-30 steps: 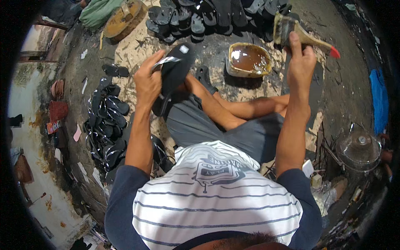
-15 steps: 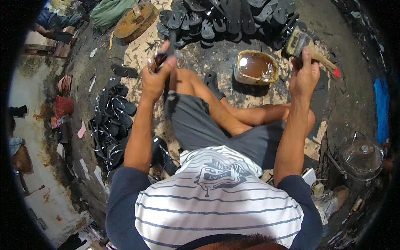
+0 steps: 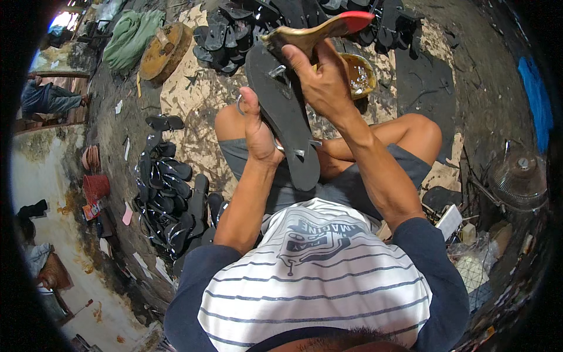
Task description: The person sits on the floor and repeatedly applies a brown liquid from a container onto black flip-flops using a brush. They handle each sandal one at a time, coating the sole and strap areas, then place them back on the floor among other sandals.
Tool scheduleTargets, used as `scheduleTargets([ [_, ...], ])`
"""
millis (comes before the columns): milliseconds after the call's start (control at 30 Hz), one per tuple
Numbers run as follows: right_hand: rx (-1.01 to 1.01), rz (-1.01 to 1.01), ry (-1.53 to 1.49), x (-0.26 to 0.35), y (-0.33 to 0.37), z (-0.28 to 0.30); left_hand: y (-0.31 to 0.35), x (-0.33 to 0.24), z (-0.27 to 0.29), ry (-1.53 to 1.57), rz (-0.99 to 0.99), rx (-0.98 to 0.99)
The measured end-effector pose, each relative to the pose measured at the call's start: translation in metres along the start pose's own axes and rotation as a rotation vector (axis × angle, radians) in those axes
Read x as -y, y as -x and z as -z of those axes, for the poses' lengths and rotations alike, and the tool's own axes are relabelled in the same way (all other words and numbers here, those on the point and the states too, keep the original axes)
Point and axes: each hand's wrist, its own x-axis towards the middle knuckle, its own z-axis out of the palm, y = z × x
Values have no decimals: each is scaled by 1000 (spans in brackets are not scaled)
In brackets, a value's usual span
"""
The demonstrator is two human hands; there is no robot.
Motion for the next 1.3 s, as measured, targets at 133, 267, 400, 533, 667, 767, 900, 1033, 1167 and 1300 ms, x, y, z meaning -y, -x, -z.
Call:
scheduleTargets([
  [133, 193, -31, -14, 14, 43, 0, -16, -8, 6, -12, -22, 125],
  [267, 163, -156, 106, 3, -6, 18, -17, 3, 5, 1, 10, 5],
  [400, 197, -32, 99, -19, 17, 27, -8, 5, 13, 61, 119, 36],
  [533, 200, -157, 529, -112, 3, 84, 36, 19, 18, 1, 325, 105],
  [667, 292, -311, 880, -176, 21, 104, 75, 24, 35, 240, 339, -146],
  [767, 294, -249, 1083, -180, 21, 103, 104, 22, 28, 185, 366, -216],
  [900, 60, 294, 906, -185, 5, 136, 84, 26, 53, 78, 344, -209],
  [1033, 406, -122, 1163, -135, 1, 189, 14, 22, 76, 369, 301, 103],
  [1167, 224, -212, 1139, -60, -30, 168, -67, 12, 62, 100, -28, -2],
  [1300, 60, -452, 278, -3, 16, 62, -105, 21, 53, 169, -46, 175],
])
